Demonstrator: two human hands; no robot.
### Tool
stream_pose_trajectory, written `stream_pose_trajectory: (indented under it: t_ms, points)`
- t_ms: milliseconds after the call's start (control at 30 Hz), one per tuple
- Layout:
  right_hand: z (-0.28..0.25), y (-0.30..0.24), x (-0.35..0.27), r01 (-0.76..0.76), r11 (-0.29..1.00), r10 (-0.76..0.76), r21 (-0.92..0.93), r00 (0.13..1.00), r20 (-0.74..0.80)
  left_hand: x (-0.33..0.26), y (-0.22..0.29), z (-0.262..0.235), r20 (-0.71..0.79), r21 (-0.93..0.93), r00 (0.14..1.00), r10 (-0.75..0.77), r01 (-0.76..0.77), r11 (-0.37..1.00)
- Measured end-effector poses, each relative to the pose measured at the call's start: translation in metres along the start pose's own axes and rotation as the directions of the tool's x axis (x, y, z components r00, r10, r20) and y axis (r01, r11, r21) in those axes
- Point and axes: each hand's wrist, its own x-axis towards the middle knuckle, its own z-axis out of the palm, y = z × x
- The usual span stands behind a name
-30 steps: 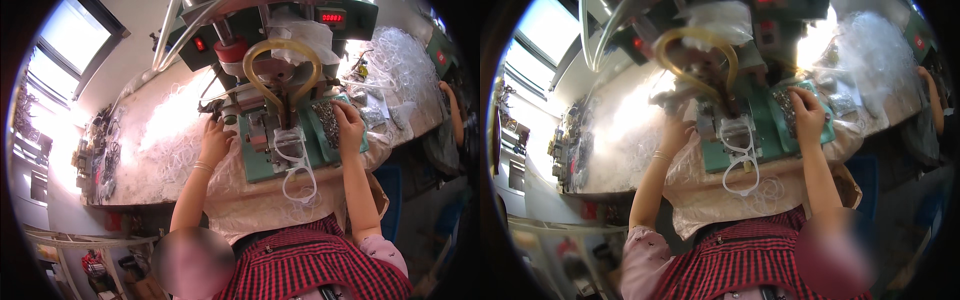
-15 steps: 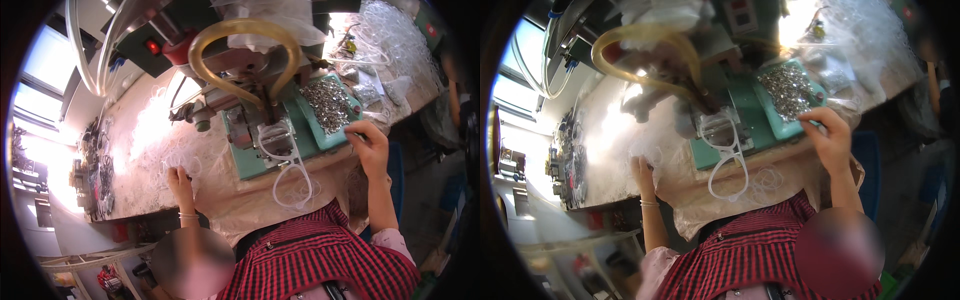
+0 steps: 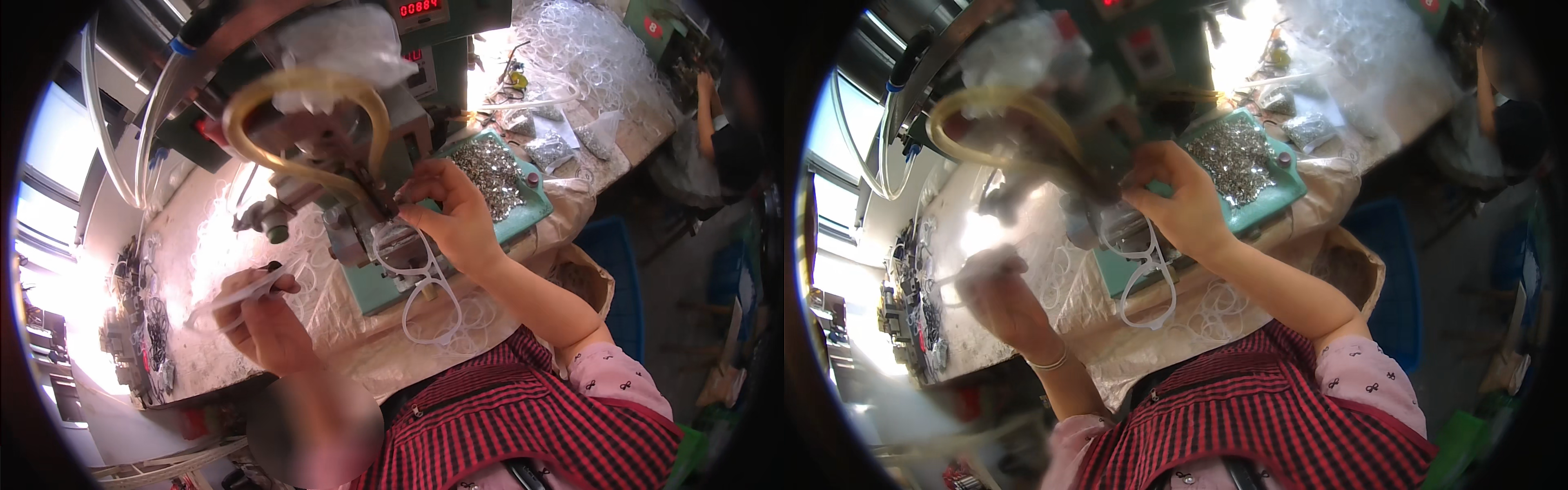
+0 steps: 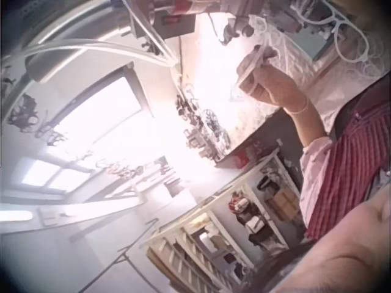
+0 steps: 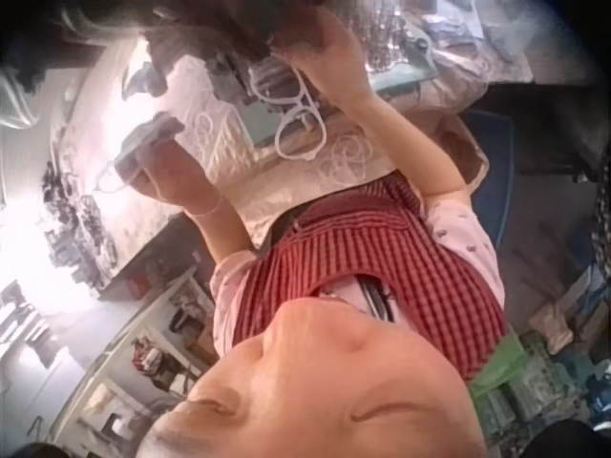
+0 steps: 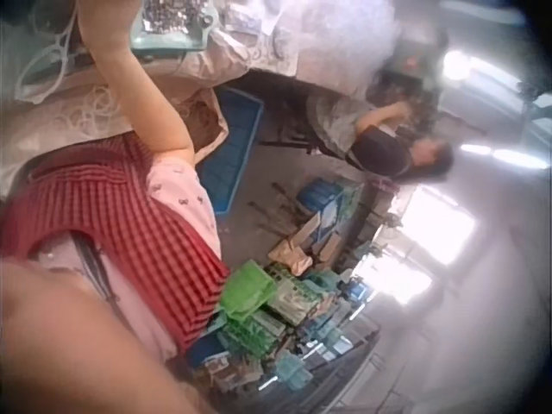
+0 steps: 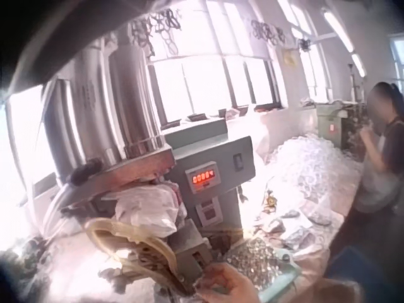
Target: The person repeatedly picks up small clear plastic rings and places them into a green tray on a machine. They then use a handheld tool to press or secure the rings in place. The person continues this repetitive assembly process throughout the clip.
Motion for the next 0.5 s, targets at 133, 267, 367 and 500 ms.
stream_pose_trajectory:
  t_ms: [133, 267, 367, 500]
  points:
    - [0.015, -0.018, -0.006, -0.12, 0.982, 0.108, 0.149, 0.991, 0.083, 0.035, 0.017, 0.033, 0.17, 0.478, 0.982, 0.08, -0.153, 0.865]
    - [0.021, -0.027, -0.02, 0.062, 0.998, -0.063, 0.008, 0.996, 0.056, 0.036, 0.013, 0.032, 0.061, 0.269, 0.998, 0.012, -0.028, 0.963]
    - [-0.009, -0.026, -0.027, 0.524, 0.632, -0.468, -0.571, 0.845, 0.258, 0.002, 0.007, 0.047, 0.213, 0.263, 0.976, 0.035, -0.092, 0.96]
    - [-0.093, 0.012, 0.0, 0.184, 0.12, -0.343, -0.976, 0.93, 0.133, -0.016, -0.014, 0.056, 0.642, 0.411, 0.763, 0.076, -0.425, 0.806]
